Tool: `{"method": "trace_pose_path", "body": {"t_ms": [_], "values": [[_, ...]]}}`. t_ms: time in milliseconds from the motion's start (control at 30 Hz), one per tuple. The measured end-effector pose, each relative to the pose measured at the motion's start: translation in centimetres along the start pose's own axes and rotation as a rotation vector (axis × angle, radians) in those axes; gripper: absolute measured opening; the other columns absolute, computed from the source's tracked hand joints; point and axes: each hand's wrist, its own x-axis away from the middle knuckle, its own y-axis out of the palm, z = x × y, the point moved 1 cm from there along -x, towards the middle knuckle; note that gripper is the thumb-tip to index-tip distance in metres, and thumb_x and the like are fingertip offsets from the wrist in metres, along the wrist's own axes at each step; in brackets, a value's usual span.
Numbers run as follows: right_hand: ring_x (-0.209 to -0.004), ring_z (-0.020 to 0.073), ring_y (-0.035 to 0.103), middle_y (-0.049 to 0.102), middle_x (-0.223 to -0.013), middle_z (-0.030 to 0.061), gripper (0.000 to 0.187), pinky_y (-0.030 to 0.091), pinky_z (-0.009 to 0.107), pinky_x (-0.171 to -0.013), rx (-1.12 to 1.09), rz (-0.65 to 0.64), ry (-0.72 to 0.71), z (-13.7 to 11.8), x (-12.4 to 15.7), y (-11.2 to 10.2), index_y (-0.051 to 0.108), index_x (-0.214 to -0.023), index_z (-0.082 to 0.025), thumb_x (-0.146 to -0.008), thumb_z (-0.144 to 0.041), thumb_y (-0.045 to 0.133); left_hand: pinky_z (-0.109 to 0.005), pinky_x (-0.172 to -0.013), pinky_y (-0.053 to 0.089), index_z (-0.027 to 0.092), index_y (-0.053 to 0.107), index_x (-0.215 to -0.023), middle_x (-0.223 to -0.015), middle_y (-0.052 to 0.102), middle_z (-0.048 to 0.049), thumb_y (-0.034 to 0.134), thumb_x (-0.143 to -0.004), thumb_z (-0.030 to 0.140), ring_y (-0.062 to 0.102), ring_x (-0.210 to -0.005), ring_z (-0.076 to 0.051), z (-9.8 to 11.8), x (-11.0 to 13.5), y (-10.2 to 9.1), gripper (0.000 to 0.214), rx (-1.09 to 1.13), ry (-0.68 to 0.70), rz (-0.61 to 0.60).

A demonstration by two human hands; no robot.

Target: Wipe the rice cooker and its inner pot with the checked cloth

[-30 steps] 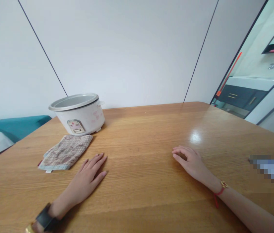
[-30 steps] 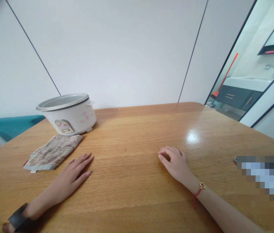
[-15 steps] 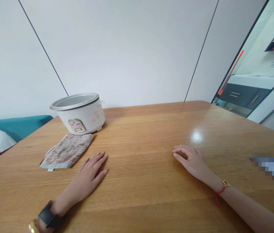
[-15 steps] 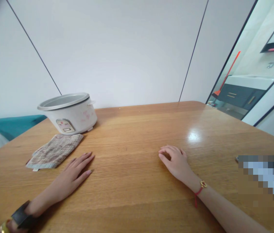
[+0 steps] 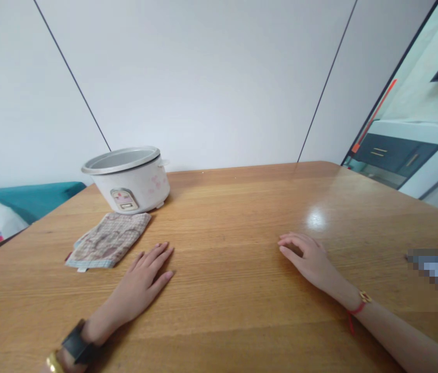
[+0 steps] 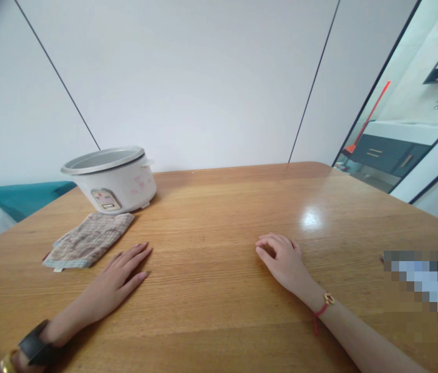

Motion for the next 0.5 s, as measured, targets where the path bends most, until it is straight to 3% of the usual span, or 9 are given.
{"method": "trace_pose_path", "body": {"t_ms": [500], "values": [[-0.11,0.0298,0.062,0.074,-0.106,0.003,0.029,0.035,0.056,-0.101,0.007,-0.005,0.004,0.11,0.04,0.12,0.071,-0.084,-0.029,-0.085,-0.049,0.05,-0.054,-0.117,0.028,0.023,0.039,-0.151,-0.157,0.037,-0.0095,0.038,-0.1,0.051,0.033,-0.145,-0.027,0.01,0.02,-0.01,0.058,0.007,-0.007,0.001]]}}
